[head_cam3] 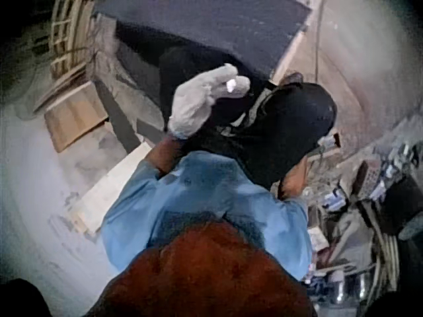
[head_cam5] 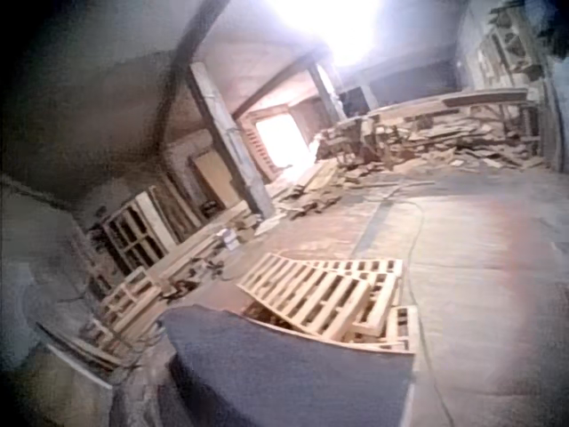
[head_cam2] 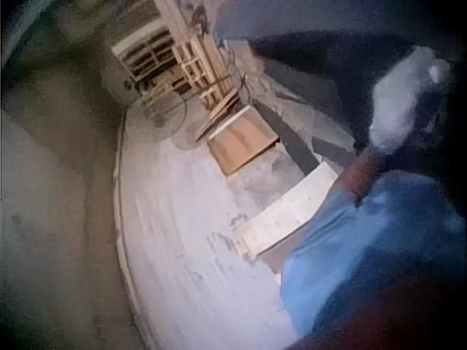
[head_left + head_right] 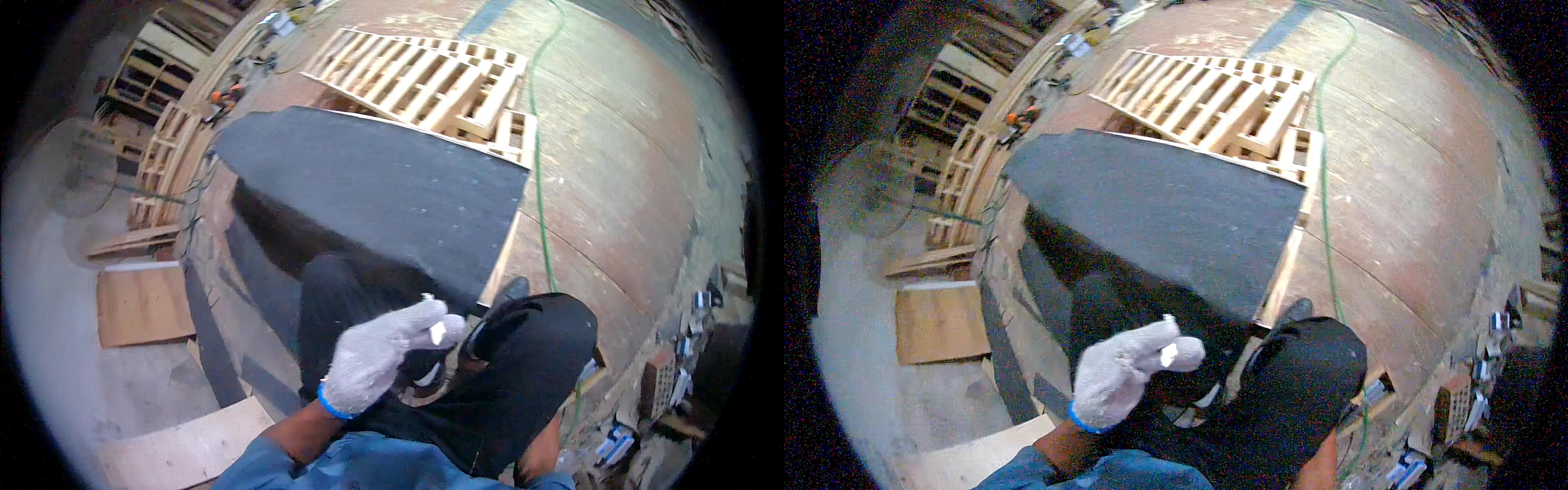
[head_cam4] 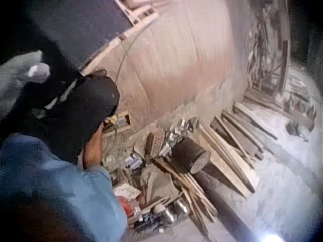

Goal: The person staples a dark fabric cover onto a wooden frame using a pneumatic staple gun, then trims the excess fabric with a utility knife. They flip the piece to work on different sides and continue trimming and securing the fabric.

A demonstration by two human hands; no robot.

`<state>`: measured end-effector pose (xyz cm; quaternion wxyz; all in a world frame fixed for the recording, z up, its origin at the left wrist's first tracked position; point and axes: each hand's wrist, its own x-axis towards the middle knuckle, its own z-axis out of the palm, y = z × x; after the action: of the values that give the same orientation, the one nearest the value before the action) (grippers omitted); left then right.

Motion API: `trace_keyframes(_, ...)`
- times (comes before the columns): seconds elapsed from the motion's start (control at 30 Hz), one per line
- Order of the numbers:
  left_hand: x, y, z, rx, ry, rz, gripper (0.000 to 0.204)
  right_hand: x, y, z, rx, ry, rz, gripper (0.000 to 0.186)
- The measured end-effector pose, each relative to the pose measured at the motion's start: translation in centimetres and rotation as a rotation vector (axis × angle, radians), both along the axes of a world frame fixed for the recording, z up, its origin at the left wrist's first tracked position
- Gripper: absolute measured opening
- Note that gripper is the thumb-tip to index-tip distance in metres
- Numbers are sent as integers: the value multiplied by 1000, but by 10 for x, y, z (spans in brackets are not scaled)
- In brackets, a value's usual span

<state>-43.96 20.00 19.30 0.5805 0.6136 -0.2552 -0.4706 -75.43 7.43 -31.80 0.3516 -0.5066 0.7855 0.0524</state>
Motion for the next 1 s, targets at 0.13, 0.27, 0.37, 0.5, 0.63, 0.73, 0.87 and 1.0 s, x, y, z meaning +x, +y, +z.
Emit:
trace_keyframes(0.13, 5, 20, 6, -124, 117, -24, 51, -14, 20, 9, -30, -58, -40, 34)
trace_keyframes(0.27, 4, 48, 38, -64, 164, -57, 70, -22, 33, 31, -81, -179, -113, 34)
trace_keyframes(0.37, 5, 61, 43, -195, 249, -305, 78, -44, 15, 77, -210, -325, -251, 34)
trace_keyframes(0.5, -1, 85, 58, -287, 287, -590, 73, -40, -4, 167, -315, -653, -395, 35)
trace_keyframes(0.63, -6, 89, 53, -382, 334, -789, 69, -48, -38, 315, -435, -970, -554, 35)
trace_keyframes(0.73, -12, 93, 51, -408, 339, -834, 65, -68, -40, 389, -630, -1165, -455, 36)
trace_keyframes(0.87, -17, 95, 51, -426, 329, -867, 61, -49, -14, 469, -618, -1788, -99, 52)
trace_keyframes(1.0, -22, 101, 50, -427, 307, -875, 57, 4, 7, 511, -117, -2050, -148, 59)
